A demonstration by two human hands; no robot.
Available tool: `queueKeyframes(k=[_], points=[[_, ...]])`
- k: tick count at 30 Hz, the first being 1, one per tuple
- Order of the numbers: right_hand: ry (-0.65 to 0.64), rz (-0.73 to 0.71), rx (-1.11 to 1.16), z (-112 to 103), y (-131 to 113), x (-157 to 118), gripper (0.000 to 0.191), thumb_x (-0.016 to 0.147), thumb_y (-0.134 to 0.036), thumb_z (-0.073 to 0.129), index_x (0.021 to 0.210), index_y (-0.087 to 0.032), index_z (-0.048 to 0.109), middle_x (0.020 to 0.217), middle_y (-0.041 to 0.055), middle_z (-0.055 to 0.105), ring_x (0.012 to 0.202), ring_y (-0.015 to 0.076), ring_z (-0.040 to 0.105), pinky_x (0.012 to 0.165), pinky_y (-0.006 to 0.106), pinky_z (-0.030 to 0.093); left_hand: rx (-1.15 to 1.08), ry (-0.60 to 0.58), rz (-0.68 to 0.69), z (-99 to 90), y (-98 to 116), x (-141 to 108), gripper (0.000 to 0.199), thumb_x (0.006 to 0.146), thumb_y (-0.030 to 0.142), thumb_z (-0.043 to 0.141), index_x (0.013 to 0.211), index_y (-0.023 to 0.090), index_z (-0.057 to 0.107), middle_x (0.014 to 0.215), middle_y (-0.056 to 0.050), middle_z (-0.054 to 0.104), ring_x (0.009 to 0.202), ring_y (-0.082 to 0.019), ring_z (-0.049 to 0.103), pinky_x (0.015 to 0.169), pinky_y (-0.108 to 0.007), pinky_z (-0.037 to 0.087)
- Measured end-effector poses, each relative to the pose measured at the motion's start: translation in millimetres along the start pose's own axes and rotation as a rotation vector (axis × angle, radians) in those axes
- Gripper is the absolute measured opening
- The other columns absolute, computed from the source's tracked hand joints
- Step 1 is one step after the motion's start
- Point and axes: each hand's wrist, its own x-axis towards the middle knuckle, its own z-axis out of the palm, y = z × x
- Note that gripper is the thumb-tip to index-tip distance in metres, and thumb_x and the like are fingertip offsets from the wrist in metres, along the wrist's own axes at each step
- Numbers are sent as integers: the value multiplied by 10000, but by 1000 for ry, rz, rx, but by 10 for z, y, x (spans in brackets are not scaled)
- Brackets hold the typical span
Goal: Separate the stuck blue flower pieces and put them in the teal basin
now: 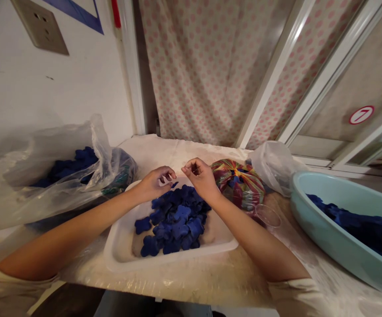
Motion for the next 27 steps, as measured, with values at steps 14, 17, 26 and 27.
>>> queueKeyframes(k=[14, 17, 26, 27], points=[[-247, 83, -24, 22, -8, -38, 383, 809, -512, 522, 655, -163, 548, 463, -48, 451, 421, 75, 425, 453, 215, 343, 284, -478, 163, -21, -125, -50, 177, 688, 145, 643, 842, 205, 704, 927, -59, 669, 905, -214, 610, 840, -320, 456], [-249, 90, -36, 26, -30, -48, 403, 795, -534, 527, 652, -159, 550, 457, -51, 433, 409, 74, 410, 437, 216, 318, 293, -467, 160, -17, -121, -54, 159, 709, 110, 588, 796, 185, 698, 891, -62, 680, 856, -194, 619, 810, -297, 461], [-109, 1, -48, -6, -19, -32, 418, 870, -518, 414, 720, -165, 582, 605, 0, 525, 589, 112, 502, 576, 241, 393, 87, -118, 13, -4, 10, 3, 123, 733, 145, 508, 777, 135, 622, 703, -25, 633, 618, -116, 560, 604, -223, 445], [-86, -12, -31, -13, -22, -30, 429, 888, -510, 375, 756, -165, 592, 672, 19, 561, 657, 123, 532, 619, 247, 408, 22, -60, -21, -12, 32, 11, 104, 729, 146, 508, 755, 134, 608, 667, -10, 611, 592, -104, 538, 578, -211, 430]])
